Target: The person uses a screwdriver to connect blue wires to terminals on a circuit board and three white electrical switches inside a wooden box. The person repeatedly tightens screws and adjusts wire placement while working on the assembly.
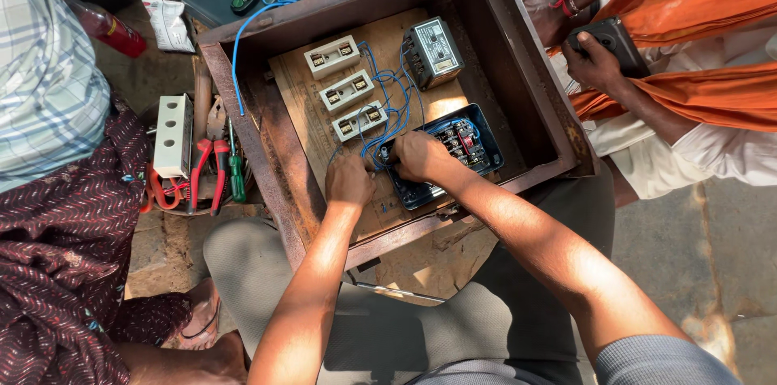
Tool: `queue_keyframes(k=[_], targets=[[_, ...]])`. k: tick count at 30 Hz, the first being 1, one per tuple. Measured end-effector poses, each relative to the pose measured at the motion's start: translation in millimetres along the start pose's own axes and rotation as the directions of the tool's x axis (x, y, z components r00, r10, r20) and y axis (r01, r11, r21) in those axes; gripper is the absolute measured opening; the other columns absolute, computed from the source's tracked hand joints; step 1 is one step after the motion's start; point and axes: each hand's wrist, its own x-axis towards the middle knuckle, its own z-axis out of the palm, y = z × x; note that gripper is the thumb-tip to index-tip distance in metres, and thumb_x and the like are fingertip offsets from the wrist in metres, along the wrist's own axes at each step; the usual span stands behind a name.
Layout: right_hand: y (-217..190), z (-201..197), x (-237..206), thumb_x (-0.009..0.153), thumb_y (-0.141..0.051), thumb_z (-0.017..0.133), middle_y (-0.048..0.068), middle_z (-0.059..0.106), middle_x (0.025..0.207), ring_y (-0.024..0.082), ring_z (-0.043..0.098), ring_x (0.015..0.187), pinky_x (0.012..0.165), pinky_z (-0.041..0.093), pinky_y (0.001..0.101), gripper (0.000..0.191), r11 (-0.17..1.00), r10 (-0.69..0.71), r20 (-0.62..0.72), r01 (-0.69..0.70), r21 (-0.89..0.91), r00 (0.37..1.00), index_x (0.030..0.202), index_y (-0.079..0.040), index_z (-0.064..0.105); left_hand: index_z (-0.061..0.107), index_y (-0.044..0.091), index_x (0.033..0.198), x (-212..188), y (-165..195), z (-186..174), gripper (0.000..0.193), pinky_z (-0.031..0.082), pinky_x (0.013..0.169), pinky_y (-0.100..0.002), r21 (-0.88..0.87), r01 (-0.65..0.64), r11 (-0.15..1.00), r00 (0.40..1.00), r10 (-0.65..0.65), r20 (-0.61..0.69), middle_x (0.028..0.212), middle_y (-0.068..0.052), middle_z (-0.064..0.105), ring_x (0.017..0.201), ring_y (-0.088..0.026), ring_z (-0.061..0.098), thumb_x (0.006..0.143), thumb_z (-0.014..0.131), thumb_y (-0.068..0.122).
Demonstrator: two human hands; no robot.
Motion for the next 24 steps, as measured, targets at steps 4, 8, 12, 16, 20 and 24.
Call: queue_keyframes(k=[4,8,12,16,20,24], targets=[[5,10,2,0.079,-0.024,0.074,0.019,0.075,0.09,0.034,0.071,0.09,0.085,0.057,0.0418,0.023,1.0,-0.018,-0.054,0.018,0.002,0.998,0.095,-0.007,0.079,0.077,0.001,0.083,4,-2,10,0.015,0.052,0.089,-0.05,-0.052,0.027,0.998,0.999,-0.029,-0.035,0.092,-0.027,0.072,0.094,-0.041,0.069,0.074,0.082,0.012],[13,26,3,0.084,-0.029,0.074,0.022,0.072,0.087,0.037,0.07,0.086,0.081,0.056,0.0434,0.031,0.998,-0.052,-0.16,0.047,-0.032,0.986,0.094,0.0,0.072,0.079,0.005,0.085,9,-10,23,0.011,0.051,0.091,-0.049,-0.055,-0.001,0.998,1.0,0.001,0.008,0.091,-0.023,0.074,0.095,-0.04,0.068,0.08,0.081,0.015],[22,39,7,0.082,-0.027,0.074,0.02,0.069,0.08,0.037,0.068,0.081,0.079,0.054,0.0469,0.027,0.989,-0.133,-0.148,0.122,-0.084,0.98,0.089,-0.002,0.068,0.074,0.0,0.091,11,-14,33,0.027,0.053,0.089,-0.047,0.028,0.001,1.0,1.0,0.0,-0.006,0.093,-0.023,0.073,0.093,-0.037,0.068,0.079,0.086,0.022],[24,45,3,0.081,-0.029,0.075,0.018,0.068,0.08,0.036,0.067,0.078,0.077,0.054,0.0458,0.031,0.981,-0.174,-0.287,0.141,-0.132,0.942,0.089,-0.001,0.066,0.074,0.006,0.088,9,-14,22,0.03,0.052,0.089,-0.047,-0.077,0.03,0.997,0.998,-0.035,-0.059,0.094,-0.019,0.073,0.096,-0.037,0.068,0.075,0.09,0.027],[12,29,-3,0.077,-0.028,0.075,0.018,0.07,0.08,0.037,0.068,0.079,0.074,0.055,0.0461,0.029,0.977,-0.212,-0.42,0.179,-0.117,0.882,0.09,-0.003,0.07,0.077,0.009,0.087,4,-14,-4,0.03,0.054,0.09,-0.043,-0.16,0.192,0.968,0.981,-0.183,0.067,0.098,-0.017,0.076,0.097,-0.034,0.071,0.068,0.093,0.027],[-5,-2,-4,0.081,-0.03,0.074,0.023,0.073,0.086,0.04,0.071,0.083,0.079,0.056,0.0472,0.026,0.995,0.073,-0.068,-0.068,0.077,0.995,0.094,-0.008,0.079,0.08,0.012,0.089,0,-10,-13,0.023,0.057,0.09,-0.042,-0.199,0.221,0.955,0.974,-0.206,0.093,0.098,-0.016,0.079,0.092,-0.033,0.075,0.073,0.089,0.026]])
